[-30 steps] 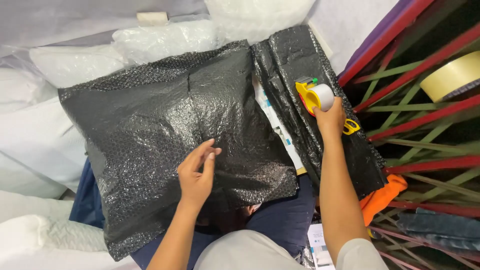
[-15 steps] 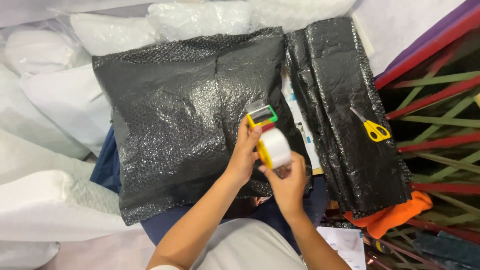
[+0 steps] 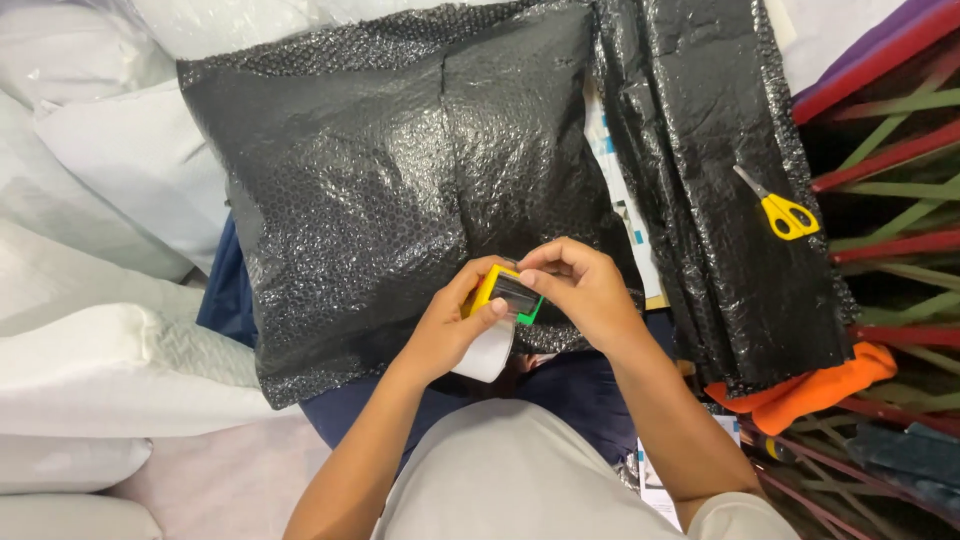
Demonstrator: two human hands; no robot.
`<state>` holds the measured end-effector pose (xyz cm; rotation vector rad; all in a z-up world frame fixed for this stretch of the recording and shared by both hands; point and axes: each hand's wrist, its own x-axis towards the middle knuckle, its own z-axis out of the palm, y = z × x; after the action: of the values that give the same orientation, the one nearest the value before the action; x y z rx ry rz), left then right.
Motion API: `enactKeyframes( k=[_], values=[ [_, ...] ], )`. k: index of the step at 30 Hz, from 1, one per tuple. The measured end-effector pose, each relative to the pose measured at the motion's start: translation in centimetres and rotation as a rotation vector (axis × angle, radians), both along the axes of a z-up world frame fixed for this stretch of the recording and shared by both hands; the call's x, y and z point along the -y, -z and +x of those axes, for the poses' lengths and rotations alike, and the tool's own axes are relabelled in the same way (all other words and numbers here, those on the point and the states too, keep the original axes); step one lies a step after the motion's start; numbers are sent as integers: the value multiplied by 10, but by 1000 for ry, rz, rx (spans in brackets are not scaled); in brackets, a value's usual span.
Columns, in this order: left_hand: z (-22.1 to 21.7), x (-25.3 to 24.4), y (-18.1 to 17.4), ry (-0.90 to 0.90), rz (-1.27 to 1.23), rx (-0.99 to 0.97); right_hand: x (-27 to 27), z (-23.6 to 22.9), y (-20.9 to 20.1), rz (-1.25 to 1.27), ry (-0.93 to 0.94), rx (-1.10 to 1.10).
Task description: Wrapping a pillow in black bubble wrap using tape and scissors
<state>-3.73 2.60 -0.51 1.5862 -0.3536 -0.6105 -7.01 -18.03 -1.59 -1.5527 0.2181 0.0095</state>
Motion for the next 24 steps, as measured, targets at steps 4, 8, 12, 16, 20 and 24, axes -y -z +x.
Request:
enactKeyframes(
  k=[4,8,12,16,20,24],
  values=[
    [-2,-10,-13,30,43,5,-11,-4,-3,-61,-43,-15],
    [-5,-13,-18,66,195,53,-24,-10,-11,-230,-3,80],
    [-10,-8,-16,60,293,107,-25,-13,-11,-340,15,103],
    [-12,-7,-8,60,315,114,-23,-13,-1,-327,25,70],
    [-12,-10,-11,77,357,102,-24,-11,6,-277,30,-33],
    [-11,-11,-12,120,415,130,-24,-7,12,-7,46,-185]
  ],
)
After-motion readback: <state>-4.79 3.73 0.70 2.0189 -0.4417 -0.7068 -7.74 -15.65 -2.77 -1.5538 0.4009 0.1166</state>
